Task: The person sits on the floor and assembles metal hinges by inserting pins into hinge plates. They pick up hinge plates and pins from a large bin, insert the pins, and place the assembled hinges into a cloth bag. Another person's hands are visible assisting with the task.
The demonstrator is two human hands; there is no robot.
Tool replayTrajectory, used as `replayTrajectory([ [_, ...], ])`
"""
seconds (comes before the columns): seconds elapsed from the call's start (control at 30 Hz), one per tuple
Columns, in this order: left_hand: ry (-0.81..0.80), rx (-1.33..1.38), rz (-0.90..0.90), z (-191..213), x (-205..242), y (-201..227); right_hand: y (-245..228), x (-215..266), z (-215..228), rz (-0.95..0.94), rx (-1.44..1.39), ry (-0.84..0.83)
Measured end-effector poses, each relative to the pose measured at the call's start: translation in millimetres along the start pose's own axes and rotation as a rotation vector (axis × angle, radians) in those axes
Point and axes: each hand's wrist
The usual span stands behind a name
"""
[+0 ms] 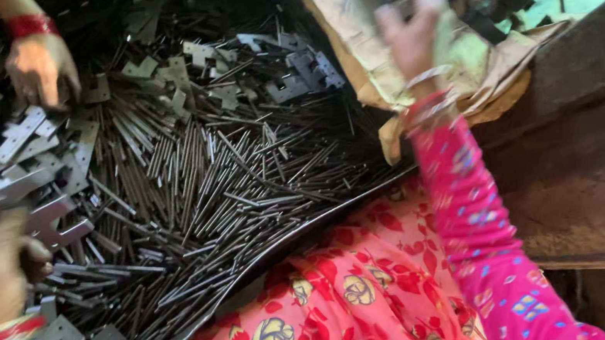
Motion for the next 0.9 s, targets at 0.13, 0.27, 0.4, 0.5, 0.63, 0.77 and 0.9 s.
replayTrajectory([
  [0.13, -0.216, 0.506, 0.130, 15, -28, -41, 138, -24, 36, -0.316, 0.287, 0.066],
  [0.27, -0.216, 0.595, 0.176, 8, -17, 4, 195, -22, 56, -0.408, 0.631, -0.183],
  [0.4, -0.125, 0.645, 0.086, -31, 27, 91, 129, 2, 20, -0.101, 0.599, 0.187],
  [0.5, -0.414, 0.777, 0.174, -66, 38, 136, 33, 36, -33, 0.000, 0.259, 0.062],
  [0.63, -0.761, 0.687, 0.184, -99, 36, 153, -52, 67, -105, 0.108, 0.110, -0.295],
  [0.77, -0.604, 0.643, 0.153, -97, 40, 132, -43, 65, -197, 0.022, 0.378, -0.606],
  [0.9, -0.199, -0.018, -0.046, -83, 30, 109, 24, 72, -247, 0.106, 0.601, -0.657],
])
Point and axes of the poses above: each hand's wrist, its own x-axis away from the middle knuckle, its own z-axis out of the back of the hand, y = z × x, and after that the axes turned 8 degrees about -y, right-handed
